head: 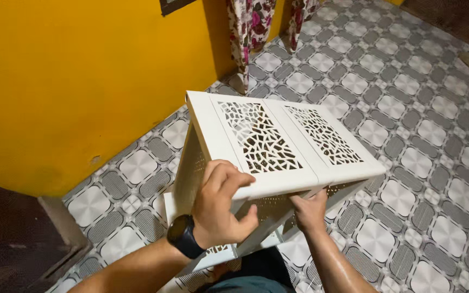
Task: The person assembles a white plastic storage basket by hand. They connect the side panels and base, then insert a perforated divider tray into the basket.
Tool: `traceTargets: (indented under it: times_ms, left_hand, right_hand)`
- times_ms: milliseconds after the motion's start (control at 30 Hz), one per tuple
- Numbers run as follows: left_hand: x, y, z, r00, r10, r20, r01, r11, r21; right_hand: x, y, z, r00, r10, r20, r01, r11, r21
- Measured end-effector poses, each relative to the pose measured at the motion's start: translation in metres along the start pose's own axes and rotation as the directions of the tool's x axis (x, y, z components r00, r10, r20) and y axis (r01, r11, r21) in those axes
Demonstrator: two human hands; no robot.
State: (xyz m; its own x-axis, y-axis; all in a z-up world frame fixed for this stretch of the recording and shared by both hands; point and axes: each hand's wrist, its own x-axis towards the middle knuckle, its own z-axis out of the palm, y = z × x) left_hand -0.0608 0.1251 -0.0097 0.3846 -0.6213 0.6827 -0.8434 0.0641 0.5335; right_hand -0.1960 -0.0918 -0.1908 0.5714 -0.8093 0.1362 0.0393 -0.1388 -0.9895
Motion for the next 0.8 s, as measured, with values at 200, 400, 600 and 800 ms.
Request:
traceTargets:
  times_ms: [200,400,600,800]
  left_hand:
    - [-0.014,0.015,0.005,0.998,-0.054,-0.029,0.053,0.998,-0.027]
    - [-0.034,0.004,-0.001,0.988,-0.031,-0.153,0.027,0.999,-0.028]
    - [-0.005,-0.133,-0.029,0.831,-0.519,-0.201,0.399,0.807,-0.435]
    - [0.037,-0.192,-0.040,0.563,-0.802,0.201,0.825,0.558,-0.085]
  right_hand:
    - [-0.005,-0.001,-0.006,1.000,0.008,0.026,-0.012,0.988,0.152]
    - [-0.015,0.000,-0.015,0.999,0.007,0.042,-0.004,0.999,-0.050]
    - [-0.052,0.004,-0.022,0.994,-0.104,0.035,0.109,0.970,-0.217]
    - [-0.061,0.008,-0.028,0.984,-0.084,0.160,0.097,0.992,-0.078]
